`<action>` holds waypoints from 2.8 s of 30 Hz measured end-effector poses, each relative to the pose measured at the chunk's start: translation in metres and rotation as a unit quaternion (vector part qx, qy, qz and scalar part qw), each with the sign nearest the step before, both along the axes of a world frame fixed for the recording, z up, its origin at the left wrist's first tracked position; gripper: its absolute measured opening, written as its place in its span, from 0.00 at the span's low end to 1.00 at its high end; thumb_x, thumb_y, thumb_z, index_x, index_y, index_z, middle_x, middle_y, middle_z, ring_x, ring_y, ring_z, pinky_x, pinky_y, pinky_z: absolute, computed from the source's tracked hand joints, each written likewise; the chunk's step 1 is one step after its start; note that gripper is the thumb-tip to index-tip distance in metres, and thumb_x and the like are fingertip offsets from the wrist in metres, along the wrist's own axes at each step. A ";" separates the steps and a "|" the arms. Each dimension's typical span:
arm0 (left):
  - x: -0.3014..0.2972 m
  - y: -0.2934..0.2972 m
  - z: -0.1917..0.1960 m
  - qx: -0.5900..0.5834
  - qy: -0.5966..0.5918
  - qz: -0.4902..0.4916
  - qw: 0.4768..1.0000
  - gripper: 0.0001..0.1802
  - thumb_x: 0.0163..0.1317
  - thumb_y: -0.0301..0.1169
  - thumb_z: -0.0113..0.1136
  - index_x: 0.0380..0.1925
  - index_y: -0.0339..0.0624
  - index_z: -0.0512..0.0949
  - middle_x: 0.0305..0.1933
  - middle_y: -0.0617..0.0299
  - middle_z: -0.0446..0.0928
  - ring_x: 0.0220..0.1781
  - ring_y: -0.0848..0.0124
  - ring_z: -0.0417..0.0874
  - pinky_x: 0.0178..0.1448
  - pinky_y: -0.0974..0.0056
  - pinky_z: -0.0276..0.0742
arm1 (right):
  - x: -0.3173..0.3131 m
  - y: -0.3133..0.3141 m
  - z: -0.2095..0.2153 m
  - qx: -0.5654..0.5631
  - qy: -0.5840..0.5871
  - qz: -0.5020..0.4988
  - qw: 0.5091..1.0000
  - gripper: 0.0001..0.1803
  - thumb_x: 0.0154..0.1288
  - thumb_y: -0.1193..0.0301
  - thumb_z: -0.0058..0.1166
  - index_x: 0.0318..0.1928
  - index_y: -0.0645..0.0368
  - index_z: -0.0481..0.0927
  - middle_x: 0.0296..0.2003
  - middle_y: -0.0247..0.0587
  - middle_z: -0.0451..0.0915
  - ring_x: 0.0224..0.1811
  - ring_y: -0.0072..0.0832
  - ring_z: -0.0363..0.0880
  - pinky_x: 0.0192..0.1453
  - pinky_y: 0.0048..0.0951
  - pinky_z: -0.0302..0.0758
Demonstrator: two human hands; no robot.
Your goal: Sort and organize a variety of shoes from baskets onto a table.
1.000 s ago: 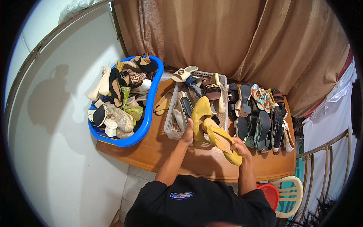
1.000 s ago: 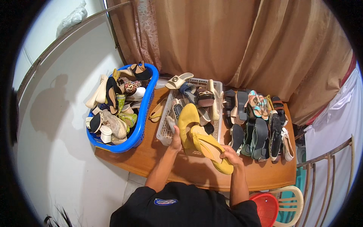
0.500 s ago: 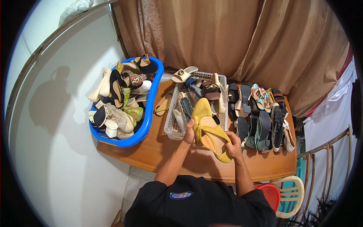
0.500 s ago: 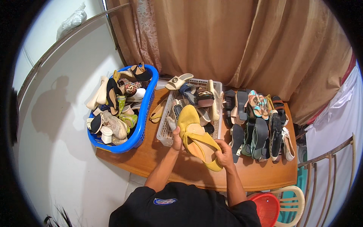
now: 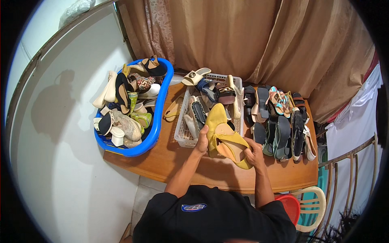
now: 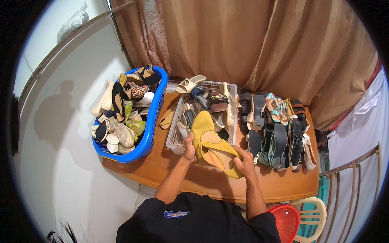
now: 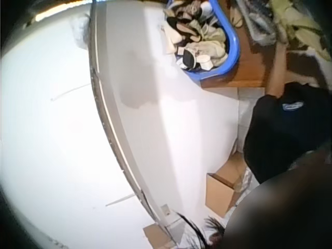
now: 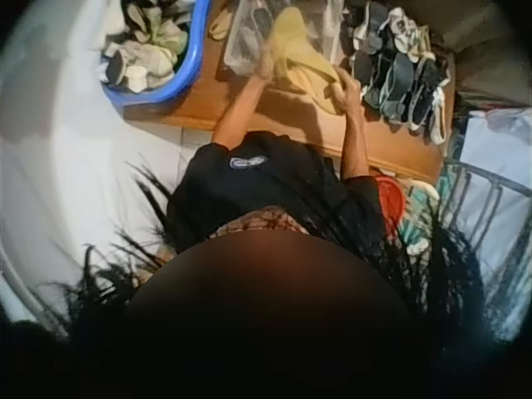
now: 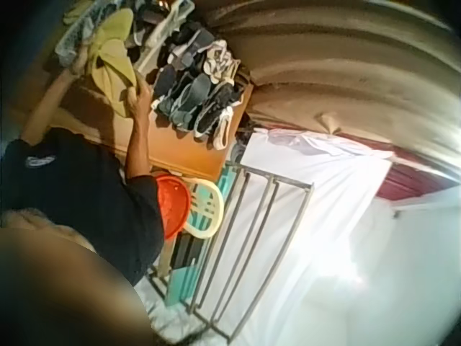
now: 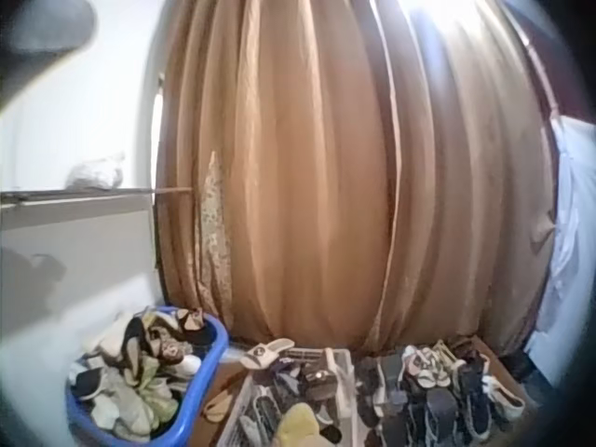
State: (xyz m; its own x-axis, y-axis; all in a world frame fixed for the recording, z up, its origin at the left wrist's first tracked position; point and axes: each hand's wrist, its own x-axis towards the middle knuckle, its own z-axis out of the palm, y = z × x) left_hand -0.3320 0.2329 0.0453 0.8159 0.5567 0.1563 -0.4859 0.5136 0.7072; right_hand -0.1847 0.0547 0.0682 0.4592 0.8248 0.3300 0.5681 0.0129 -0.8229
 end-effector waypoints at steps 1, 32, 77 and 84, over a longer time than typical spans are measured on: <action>0.001 0.000 -0.002 0.000 0.000 0.001 1.000 0.37 0.67 0.56 0.40 0.65 0.38 0.58 0.60 0.53 0.69 0.59 0.63 0.74 0.63 0.58 0.71 | -0.001 0.001 -0.007 -0.003 0.024 -0.003 1.000 0.21 0.47 0.79 0.44 0.45 0.66 0.79 0.33 0.52 0.82 0.35 0.33 0.83 0.43 0.29 0.76; 0.001 -0.017 -0.011 -0.089 0.056 0.041 0.994 0.43 0.64 0.67 0.31 0.58 0.40 0.66 0.51 0.55 0.75 0.50 0.64 0.79 0.55 0.59 0.77 | -0.046 0.000 -0.027 -0.052 0.209 -0.036 0.976 0.18 0.59 0.77 0.43 0.49 0.66 0.77 0.31 0.41 0.81 0.29 0.23 0.77 0.34 0.24 0.73; 0.064 -0.085 -0.033 -0.172 -0.006 0.015 0.985 0.48 0.59 0.73 0.31 0.62 0.43 0.62 0.57 0.47 0.73 0.56 0.52 0.76 0.61 0.52 0.73 | -0.043 -0.048 -0.065 0.095 0.219 -0.248 0.939 0.08 0.68 0.70 0.50 0.41 0.62 0.70 0.31 0.32 0.72 0.30 0.16 0.69 0.30 0.19 0.67; 0.100 -0.126 -0.045 -0.200 -0.010 -0.014 0.980 0.47 0.60 0.71 0.33 0.63 0.42 0.62 0.59 0.45 0.71 0.59 0.48 0.74 0.64 0.47 0.69 | -0.004 -0.079 -0.039 0.161 0.173 -0.276 0.932 0.07 0.66 0.73 0.50 0.43 0.59 0.69 0.35 0.30 0.70 0.36 0.15 0.67 0.40 0.18 0.66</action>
